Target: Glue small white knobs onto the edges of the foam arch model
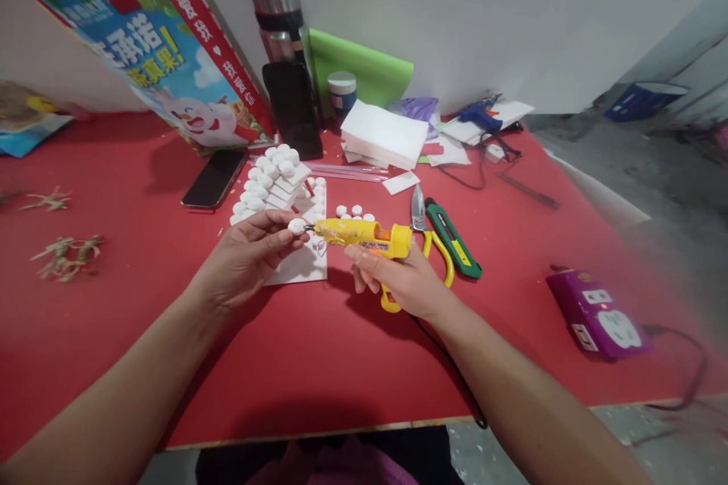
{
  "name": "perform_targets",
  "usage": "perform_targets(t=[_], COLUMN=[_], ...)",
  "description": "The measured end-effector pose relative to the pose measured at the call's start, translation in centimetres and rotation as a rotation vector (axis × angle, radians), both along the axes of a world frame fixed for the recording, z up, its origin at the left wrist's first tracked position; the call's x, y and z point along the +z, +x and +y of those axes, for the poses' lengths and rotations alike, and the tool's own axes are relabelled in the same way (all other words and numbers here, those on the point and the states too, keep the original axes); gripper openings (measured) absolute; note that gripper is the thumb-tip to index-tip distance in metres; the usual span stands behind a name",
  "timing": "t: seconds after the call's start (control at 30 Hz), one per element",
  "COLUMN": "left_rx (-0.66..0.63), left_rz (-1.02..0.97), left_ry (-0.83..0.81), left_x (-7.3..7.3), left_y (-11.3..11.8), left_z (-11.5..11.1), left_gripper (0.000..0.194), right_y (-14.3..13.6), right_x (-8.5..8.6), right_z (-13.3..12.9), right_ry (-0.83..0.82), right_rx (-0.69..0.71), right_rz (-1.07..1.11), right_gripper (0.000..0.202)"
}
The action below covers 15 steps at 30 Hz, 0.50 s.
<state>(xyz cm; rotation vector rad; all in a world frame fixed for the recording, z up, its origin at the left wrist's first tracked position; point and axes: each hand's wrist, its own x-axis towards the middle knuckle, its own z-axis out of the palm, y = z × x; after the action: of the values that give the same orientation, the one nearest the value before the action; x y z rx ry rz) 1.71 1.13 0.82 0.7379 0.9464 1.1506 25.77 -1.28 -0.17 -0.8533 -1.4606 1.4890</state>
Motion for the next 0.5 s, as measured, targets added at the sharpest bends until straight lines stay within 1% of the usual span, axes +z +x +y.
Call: perform_targets(t=[0.13,0.23,0.3,0.4,0.43,0.5], left_rx=[0.035,0.028,-0.001,-0.083,-0.120,-0.180], left_rz=[0.085,0.278,0.500,0.882,0.980,1.097], left_ry=[0.052,0.161,0.328,0.646,0.726,0.814], left_x=[0.3,0.4,0.3,-0.1,-0.2,-0.5], left_y=[-0.2,-0.6,-0.7,-0.8,-0.8,-0.6], left_z=[0.0,-0.2,-0.5,-0.8,-0.9,-1.0], left_gripper=[0.038,0.031,0.023,0.012,0.010,0.011], right_y=[0.1,0.3,0.4,0.5,0.5,0.5], right_x=[0.2,0.6,0.8,0.9,0.9,0.9], right_z=[0.2,0.4,0.5,0.6,0.7,0.7], right_ry=[-0.027,-0.039,-0.036,-0.041,-0.044,-0.048], right_rx=[-0.032,-0.074,-0.113,-0.149,-0.153,-0.155], right_rz=[0.009,0.036,0.053,0.069,0.070,0.069], right_gripper=[0.060,0.059,0.059,0.059,0.059,0.059])
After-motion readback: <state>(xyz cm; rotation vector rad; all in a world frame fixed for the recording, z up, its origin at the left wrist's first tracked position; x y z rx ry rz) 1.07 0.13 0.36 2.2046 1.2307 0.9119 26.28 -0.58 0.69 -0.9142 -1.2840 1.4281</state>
